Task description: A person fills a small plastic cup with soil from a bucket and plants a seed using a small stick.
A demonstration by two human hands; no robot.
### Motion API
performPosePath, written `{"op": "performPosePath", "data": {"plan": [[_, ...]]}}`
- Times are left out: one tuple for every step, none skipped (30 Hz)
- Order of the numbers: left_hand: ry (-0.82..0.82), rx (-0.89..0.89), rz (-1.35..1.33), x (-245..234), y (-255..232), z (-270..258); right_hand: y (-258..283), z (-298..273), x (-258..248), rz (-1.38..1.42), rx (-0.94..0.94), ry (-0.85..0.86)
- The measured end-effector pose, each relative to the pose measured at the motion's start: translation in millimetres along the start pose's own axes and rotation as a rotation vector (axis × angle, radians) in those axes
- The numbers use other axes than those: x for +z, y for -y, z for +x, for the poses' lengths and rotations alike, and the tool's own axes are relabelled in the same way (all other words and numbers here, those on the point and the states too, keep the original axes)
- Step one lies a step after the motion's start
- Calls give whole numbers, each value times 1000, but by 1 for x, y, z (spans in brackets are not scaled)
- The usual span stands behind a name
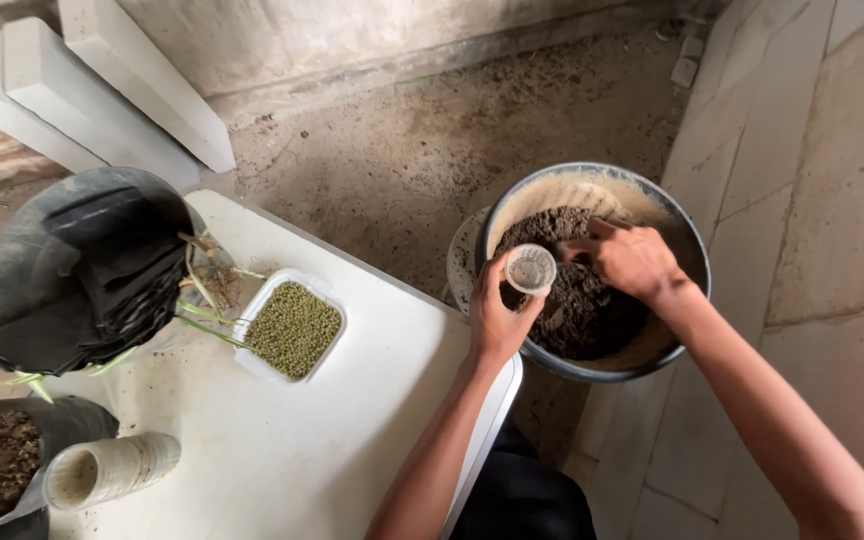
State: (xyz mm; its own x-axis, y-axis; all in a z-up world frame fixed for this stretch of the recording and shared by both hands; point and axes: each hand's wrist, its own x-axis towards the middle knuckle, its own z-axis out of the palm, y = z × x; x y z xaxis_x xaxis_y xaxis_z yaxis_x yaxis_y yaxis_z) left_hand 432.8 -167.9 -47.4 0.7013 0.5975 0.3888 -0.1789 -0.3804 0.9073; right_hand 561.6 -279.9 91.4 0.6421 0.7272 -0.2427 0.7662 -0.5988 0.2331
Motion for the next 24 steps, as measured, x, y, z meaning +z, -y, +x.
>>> {"op": "performPosePath", "data": {"plan": [[10,-5,-1,0,2,-2,6,3,14,5,6,8],[2,-13,-29,0,3,-4,13,5,28,22,-76,-47],[-8,-14,-53,-2,4,-3,20,10,41,40,-157,-110],[-2,-14,-52,-2,5,-4,17,11,60,45,-153,-109],[-37,-32,-84,-2,5,-5,14,14,78,142,-212,-108],[-72,-49,-116,-3,6,-5,12,18,96,239,-272,-107],[-84,-53,-113,-2,8,-6,17,15,85,235,-283,-105],[-96,-59,-130,-2,10,-8,21,13,73,263,-290,-79],[-107,-64,-148,-1,13,-8,26,10,62,290,-295,-54],[-117,-66,-145,-1,14,-10,27,12,65,287,-305,-52],[-105,-65,-147,-1,16,-11,28,13,69,268,-288,-2],[-94,-65,-149,0,18,-11,28,14,73,249,-272,48],[-91,-63,-148,1,11,-11,31,12,77,251,-270,47],[-74,-82,-192,2,5,-10,35,11,81,146,-271,19],[-61,-107,-238,3,-3,-12,39,7,86,39,-275,-3],[-62,-112,-239,1,4,-14,32,13,99,39,-277,2],[-86,-94,-184,0,10,-12,24,20,111,62,-162,-71],[-110,-77,-130,0,17,-10,15,27,123,84,-48,-145],[-108,-77,-131,0,14,-9,7,32,133,84,-46,-144],[-110,-75,-142,0,12,-8,0,37,144,120,119,-252],[-112,-72,-150,-1,10,-5,-7,44,153,157,285,-362],[-110,-72,-149,-3,11,-8,-1,34,136,159,286,-361],[-117,-78,-144,-2,12,-8,2,26,116,212,252,-343],[-124,-84,-140,-1,13,-9,5,17,97,266,217,-324]]}}
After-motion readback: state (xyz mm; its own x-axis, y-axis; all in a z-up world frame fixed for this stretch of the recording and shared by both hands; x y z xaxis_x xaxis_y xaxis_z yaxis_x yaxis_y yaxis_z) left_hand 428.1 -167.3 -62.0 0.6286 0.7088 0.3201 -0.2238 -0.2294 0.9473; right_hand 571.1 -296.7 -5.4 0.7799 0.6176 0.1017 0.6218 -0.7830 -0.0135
